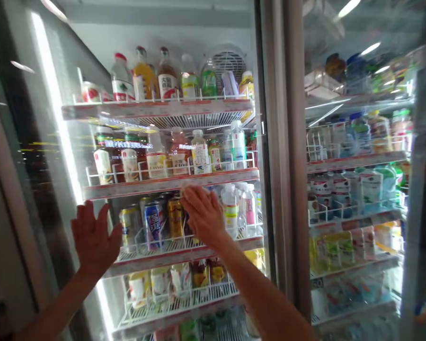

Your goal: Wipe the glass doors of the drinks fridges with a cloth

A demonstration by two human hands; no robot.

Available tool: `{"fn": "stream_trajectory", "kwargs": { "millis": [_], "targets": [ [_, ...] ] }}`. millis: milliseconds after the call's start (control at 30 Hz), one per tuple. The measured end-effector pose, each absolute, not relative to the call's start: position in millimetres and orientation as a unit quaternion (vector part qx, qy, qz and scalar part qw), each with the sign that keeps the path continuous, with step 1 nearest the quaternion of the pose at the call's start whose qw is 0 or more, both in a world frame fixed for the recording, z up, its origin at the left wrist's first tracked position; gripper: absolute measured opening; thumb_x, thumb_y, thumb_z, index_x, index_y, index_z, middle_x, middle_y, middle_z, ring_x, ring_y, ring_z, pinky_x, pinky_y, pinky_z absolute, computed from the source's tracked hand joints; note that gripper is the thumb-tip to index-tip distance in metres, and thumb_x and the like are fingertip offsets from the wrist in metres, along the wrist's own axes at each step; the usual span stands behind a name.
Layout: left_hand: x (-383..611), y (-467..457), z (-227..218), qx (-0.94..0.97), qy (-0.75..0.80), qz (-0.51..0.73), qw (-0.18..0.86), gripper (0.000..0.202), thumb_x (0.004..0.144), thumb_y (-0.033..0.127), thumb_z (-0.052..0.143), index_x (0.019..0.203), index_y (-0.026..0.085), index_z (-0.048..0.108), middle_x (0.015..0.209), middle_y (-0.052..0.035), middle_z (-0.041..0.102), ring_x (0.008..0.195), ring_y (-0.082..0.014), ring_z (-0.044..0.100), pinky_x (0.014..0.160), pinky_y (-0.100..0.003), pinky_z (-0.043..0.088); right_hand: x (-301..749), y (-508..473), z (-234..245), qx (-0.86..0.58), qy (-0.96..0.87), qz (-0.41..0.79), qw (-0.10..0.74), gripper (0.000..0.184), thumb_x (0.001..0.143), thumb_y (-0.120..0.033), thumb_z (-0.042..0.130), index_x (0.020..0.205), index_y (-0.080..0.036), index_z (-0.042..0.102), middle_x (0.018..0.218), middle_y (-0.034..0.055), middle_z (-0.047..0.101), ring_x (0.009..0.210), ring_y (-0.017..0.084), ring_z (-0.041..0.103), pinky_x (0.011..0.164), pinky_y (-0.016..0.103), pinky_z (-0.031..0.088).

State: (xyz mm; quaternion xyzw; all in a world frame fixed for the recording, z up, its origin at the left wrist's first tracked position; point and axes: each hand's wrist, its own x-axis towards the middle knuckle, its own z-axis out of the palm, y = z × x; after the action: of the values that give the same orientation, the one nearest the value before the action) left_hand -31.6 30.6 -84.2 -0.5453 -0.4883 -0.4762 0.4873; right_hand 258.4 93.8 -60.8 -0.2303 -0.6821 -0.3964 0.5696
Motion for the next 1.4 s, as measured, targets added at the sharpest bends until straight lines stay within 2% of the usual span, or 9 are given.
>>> {"fn": "stream_trajectory", "kwargs": {
  "millis": [100, 233, 467, 667, 800, 933, 1133, 1267, 1400],
  "targets": [
    [-32, 29, -84, -0.542, -0.498, -0.468, 0.489, 0.061, 0.089, 0.033, 0.044, 0.146, 0.023, 0.023, 0.155, -0.0098, 0.013, 0.142, -0.0297, 0.012, 0.115, -0.051, 0.012, 291, 104, -52, -0.289, -0.605, -0.388, 0.633, 0.055, 0.090, -0.022, 0.038, 0.144, -0.028, 0.030, 0.145, 0.0043, 0.041, 0.137, 0.024, 0.030, 0.112, 0.051, 0.021],
    [-31, 30, -84, -0.543, -0.491, -0.466, 0.497, 0.060, 0.090, 0.033, 0.042, 0.146, 0.020, 0.023, 0.154, -0.0125, 0.013, 0.143, -0.0282, 0.011, 0.115, -0.050, 0.011, 313, 115, -39, -0.376, -0.489, -0.335, 0.712, 0.051, 0.090, -0.022, 0.035, 0.141, -0.021, 0.037, 0.148, 0.0108, 0.034, 0.138, 0.031, 0.027, 0.107, 0.057, 0.027],
    [-32, 31, -83, -0.553, -0.461, -0.477, 0.504, 0.064, 0.089, 0.029, 0.046, 0.146, 0.023, 0.020, 0.154, -0.0119, 0.013, 0.142, -0.0282, 0.012, 0.114, -0.050, 0.011, 263, 98, -60, -0.249, -0.665, -0.413, 0.570, 0.059, 0.090, -0.022, 0.038, 0.146, -0.029, 0.023, 0.146, 0.0030, 0.039, 0.139, 0.020, 0.027, 0.113, 0.045, 0.024],
    [-35, 31, -85, -0.560, -0.462, -0.474, 0.499, 0.067, 0.089, 0.029, 0.047, 0.147, 0.027, 0.015, 0.155, -0.0116, 0.012, 0.142, -0.0293, 0.011, 0.113, -0.053, 0.013, 302, 120, -37, -0.406, -0.470, -0.328, 0.712, 0.058, 0.090, -0.022, 0.033, 0.147, -0.017, 0.021, 0.146, 0.0141, 0.036, 0.139, 0.029, 0.026, 0.108, 0.060, 0.022],
    [-36, 31, -85, -0.567, -0.455, -0.478, 0.493, 0.068, 0.088, 0.028, 0.049, 0.147, 0.027, 0.015, 0.155, -0.0109, 0.011, 0.142, -0.0292, 0.011, 0.113, -0.053, 0.013, 249, 102, -42, -0.335, -0.568, -0.374, 0.652, 0.061, 0.090, -0.022, 0.035, 0.148, -0.021, 0.016, 0.148, 0.0106, 0.035, 0.142, 0.025, 0.020, 0.111, 0.052, 0.024],
    [-36, 30, -84, -0.574, -0.440, -0.482, 0.495, 0.069, 0.088, 0.027, 0.050, 0.147, 0.029, 0.015, 0.155, -0.0090, 0.010, 0.143, -0.0281, 0.010, 0.114, -0.051, 0.011, 246, 96, -48, -0.276, -0.639, -0.417, 0.584, 0.063, 0.090, -0.021, 0.035, 0.148, -0.027, 0.011, 0.145, 0.0055, 0.041, 0.140, 0.020, 0.026, 0.113, 0.048, 0.023],
    [-36, 31, -85, -0.568, -0.439, -0.473, 0.510, 0.067, 0.088, 0.027, 0.048, 0.147, 0.026, 0.016, 0.155, -0.0118, 0.012, 0.143, -0.0289, 0.010, 0.113, -0.052, 0.013, 299, 122, -26, -0.406, -0.448, -0.336, 0.722, 0.058, 0.089, -0.023, 0.032, 0.146, -0.017, 0.024, 0.146, 0.0145, 0.036, 0.138, 0.029, 0.028, 0.107, 0.059, 0.025],
    [-38, 33, -87, -0.573, -0.446, -0.488, 0.484, 0.063, 0.088, 0.029, 0.049, 0.145, 0.024, 0.023, 0.155, -0.0121, 0.013, 0.143, -0.0297, 0.010, 0.113, -0.054, 0.011, 242, 102, -40, -0.340, -0.567, -0.381, 0.646, 0.061, 0.088, -0.022, 0.037, 0.147, -0.024, 0.021, 0.149, 0.0094, 0.033, 0.141, 0.026, 0.020, 0.110, 0.053, 0.026],
    [-39, 34, -88, -0.575, -0.449, -0.493, 0.474, 0.061, 0.088, 0.030, 0.049, 0.145, 0.025, 0.026, 0.155, -0.0114, 0.013, 0.143, -0.0292, 0.010, 0.113, -0.053, 0.011, 233, 90, -49, -0.258, -0.695, -0.431, 0.514, 0.056, 0.088, -0.024, 0.044, 0.142, -0.034, 0.031, 0.147, 0.0007, 0.037, 0.140, 0.022, 0.024, 0.114, 0.048, 0.022]
  ]
}}
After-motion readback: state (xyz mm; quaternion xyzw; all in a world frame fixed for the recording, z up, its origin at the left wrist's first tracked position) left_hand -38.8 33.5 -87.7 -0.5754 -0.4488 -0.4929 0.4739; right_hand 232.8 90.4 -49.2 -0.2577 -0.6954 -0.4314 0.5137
